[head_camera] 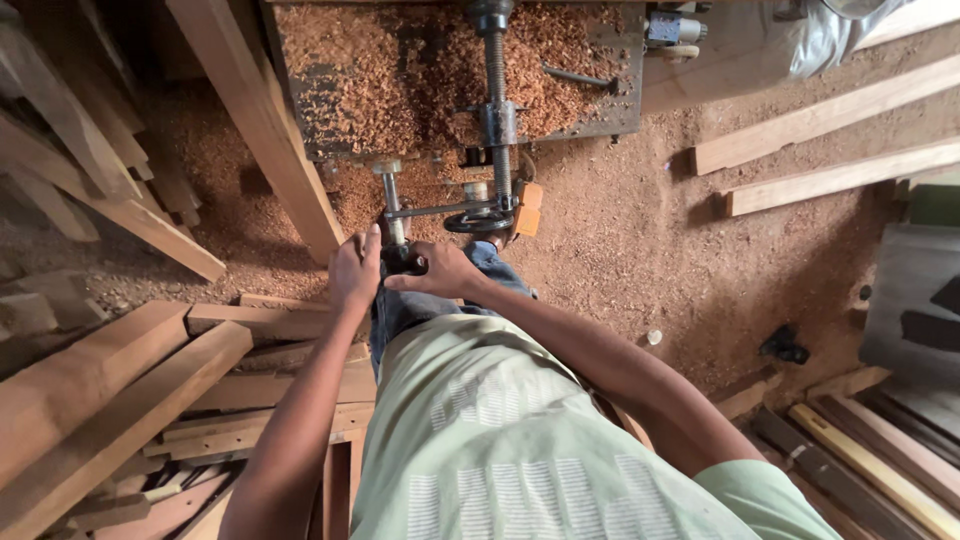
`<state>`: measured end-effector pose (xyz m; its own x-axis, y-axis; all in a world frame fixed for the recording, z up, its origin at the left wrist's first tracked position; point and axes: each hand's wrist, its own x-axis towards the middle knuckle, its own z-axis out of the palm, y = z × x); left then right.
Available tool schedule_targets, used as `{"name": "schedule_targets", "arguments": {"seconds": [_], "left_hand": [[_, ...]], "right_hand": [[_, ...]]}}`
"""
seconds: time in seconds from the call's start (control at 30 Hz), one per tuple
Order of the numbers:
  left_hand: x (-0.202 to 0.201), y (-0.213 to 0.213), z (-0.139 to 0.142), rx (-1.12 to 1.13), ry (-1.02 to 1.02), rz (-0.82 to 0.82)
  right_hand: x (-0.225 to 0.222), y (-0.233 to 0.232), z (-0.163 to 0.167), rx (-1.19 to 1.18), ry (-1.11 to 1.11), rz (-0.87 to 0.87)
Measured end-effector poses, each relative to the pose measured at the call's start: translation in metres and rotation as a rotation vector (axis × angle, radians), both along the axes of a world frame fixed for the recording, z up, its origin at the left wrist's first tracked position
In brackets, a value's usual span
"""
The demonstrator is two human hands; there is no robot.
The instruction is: The person carries a long wooden plank across a sawdust-covered workshop floor and places it aside. The person then stands at a woodworking machine and repeatedly turns its handwheel and crank to adjust the machine's clamp and workpiece holder, finally lifting the plank onto the machine.
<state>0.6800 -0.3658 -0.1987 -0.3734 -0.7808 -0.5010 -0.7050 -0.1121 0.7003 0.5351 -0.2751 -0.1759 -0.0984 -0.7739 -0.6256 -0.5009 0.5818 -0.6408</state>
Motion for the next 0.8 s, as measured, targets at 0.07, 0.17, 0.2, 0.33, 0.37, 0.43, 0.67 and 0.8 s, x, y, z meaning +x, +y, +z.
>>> {"name": "schedule_targets", "arguments": {"seconds": [0.07, 0.17, 0.2, 0.33, 0.37, 0.43, 0.67, 0.8], "left_hand": [[0.0, -0.001, -0.005, 0.0, 0.029, -0.011], [0.001, -0.001, -0.013, 0.017, 0.045, -0.008], [0.001, -0.001, -0.016, 0.008, 0.05, -0.008], [0.001, -0.001, -0.018, 0.01, 0.06, -0.025], [0.002, -0.001, -0.018, 0.019, 0.064, -0.031], [0.002, -0.001, -0.017, 0.003, 0.057, -0.052], [0.001, -0.002, -0.018, 0.002, 0.03, -0.063], [0.001, -0.004, -0.018, 0.103, -0.055, -0.079]], "right_hand": [[0.0, 0.001, 0.0, -0.017, 0.001, 0.0], [0.0, 0.003, 0.0, -0.119, -0.013, -0.006], [0.0, 0.004, -0.001, -0.135, -0.014, -0.014], [0.001, 0.005, -0.003, -0.084, -0.002, -0.011], [0.001, 0.005, -0.003, -0.067, -0.001, -0.013], [0.002, 0.005, -0.004, -0.03, 0.005, -0.014], [0.001, 0.003, -0.003, -0.018, 0.011, 0.008], [0.001, 0.003, -0.004, -0.018, -0.011, 0.002]]}}
